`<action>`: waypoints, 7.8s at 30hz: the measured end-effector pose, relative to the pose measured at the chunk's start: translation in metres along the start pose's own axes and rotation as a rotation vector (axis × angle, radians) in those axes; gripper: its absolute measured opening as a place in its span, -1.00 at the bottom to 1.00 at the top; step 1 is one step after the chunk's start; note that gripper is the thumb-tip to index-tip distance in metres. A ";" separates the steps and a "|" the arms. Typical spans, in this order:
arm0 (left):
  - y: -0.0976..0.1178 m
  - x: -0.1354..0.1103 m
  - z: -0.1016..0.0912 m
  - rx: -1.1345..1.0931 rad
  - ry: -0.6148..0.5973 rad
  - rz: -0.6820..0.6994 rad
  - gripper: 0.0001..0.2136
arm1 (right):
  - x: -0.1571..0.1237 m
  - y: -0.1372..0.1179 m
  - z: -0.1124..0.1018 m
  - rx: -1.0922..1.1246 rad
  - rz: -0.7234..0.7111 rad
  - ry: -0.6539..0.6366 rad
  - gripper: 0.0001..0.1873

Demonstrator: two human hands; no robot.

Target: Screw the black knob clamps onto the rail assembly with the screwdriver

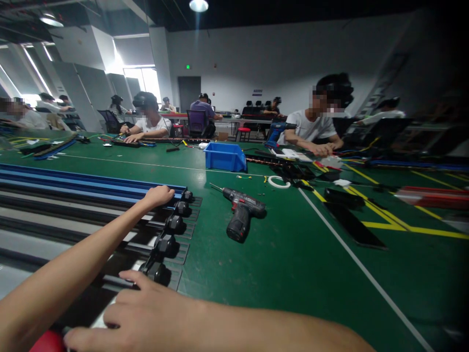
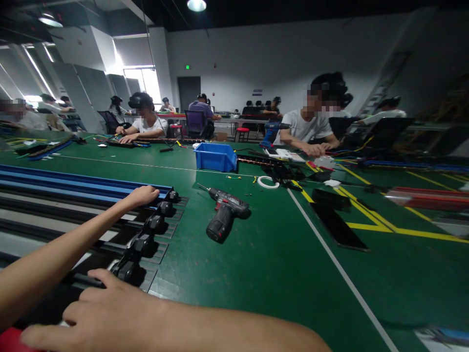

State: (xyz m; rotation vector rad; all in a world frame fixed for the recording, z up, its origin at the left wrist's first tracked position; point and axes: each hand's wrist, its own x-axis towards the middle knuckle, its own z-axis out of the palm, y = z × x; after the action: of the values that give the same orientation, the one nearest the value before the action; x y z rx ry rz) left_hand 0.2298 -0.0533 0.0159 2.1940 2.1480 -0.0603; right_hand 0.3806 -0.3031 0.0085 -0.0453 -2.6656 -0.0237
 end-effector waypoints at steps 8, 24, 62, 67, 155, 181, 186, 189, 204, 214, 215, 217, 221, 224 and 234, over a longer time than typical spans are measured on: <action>-0.005 -0.002 0.004 -0.030 0.011 0.040 -0.44 | -0.015 0.061 -0.102 0.016 0.313 0.139 -0.61; -0.003 0.004 0.006 0.003 0.020 0.004 -0.48 | -0.088 0.139 -0.041 -0.189 0.739 -0.131 -0.76; -0.005 0.008 0.008 -0.010 -0.001 0.009 -0.47 | -0.199 0.239 -0.146 -0.235 1.217 0.790 -0.56; -0.005 0.009 0.008 -0.010 -0.001 0.014 -0.48 | -0.263 0.275 -0.125 -0.289 1.301 0.886 -0.56; 0.001 -0.003 0.004 0.026 0.037 0.030 -0.50 | -0.204 0.318 -0.107 -0.281 1.662 -0.238 -0.74; 0.006 -0.008 -0.002 0.020 0.022 -0.011 -0.47 | -0.081 0.187 -0.082 0.011 0.884 -0.046 -0.71; 0.004 -0.006 0.001 0.022 0.025 0.000 -0.46 | -0.064 0.214 -0.054 0.171 1.046 -0.045 -0.66; 0.004 -0.005 0.002 0.030 0.024 0.006 -0.47 | -0.052 0.226 -0.038 0.176 1.101 -0.004 -0.59; 0.004 -0.004 0.001 -0.031 0.043 -0.008 -0.52 | -0.035 0.249 -0.014 0.155 1.053 -0.013 -0.77; 0.003 0.001 0.002 -0.037 -0.020 0.024 -0.43 | -0.050 0.252 -0.008 0.203 0.968 0.052 -0.68; 0.003 0.002 0.002 -0.036 -0.024 0.026 -0.41 | -0.051 0.252 -0.008 0.205 0.962 0.060 -0.68; 0.002 0.002 0.002 -0.031 -0.033 0.027 -0.38 | -0.052 0.252 -0.007 0.210 0.953 0.071 -0.68; 0.002 0.003 0.002 -0.031 -0.038 0.043 -0.37 | -0.053 0.254 -0.006 0.214 0.950 0.086 -0.68; 0.002 0.003 0.002 -0.036 -0.035 0.056 -0.36 | -0.053 0.253 -0.005 0.221 0.961 0.089 -0.68; 0.000 0.000 0.001 -0.069 0.013 0.068 -0.38 | -0.052 0.257 -0.009 0.261 1.072 0.094 -0.59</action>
State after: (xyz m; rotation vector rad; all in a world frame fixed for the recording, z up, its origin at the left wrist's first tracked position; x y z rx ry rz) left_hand 0.2302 -0.0534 0.0145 2.2329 2.0475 0.0317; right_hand 0.4405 -0.0484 -0.0054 -1.3039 -2.2022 0.6327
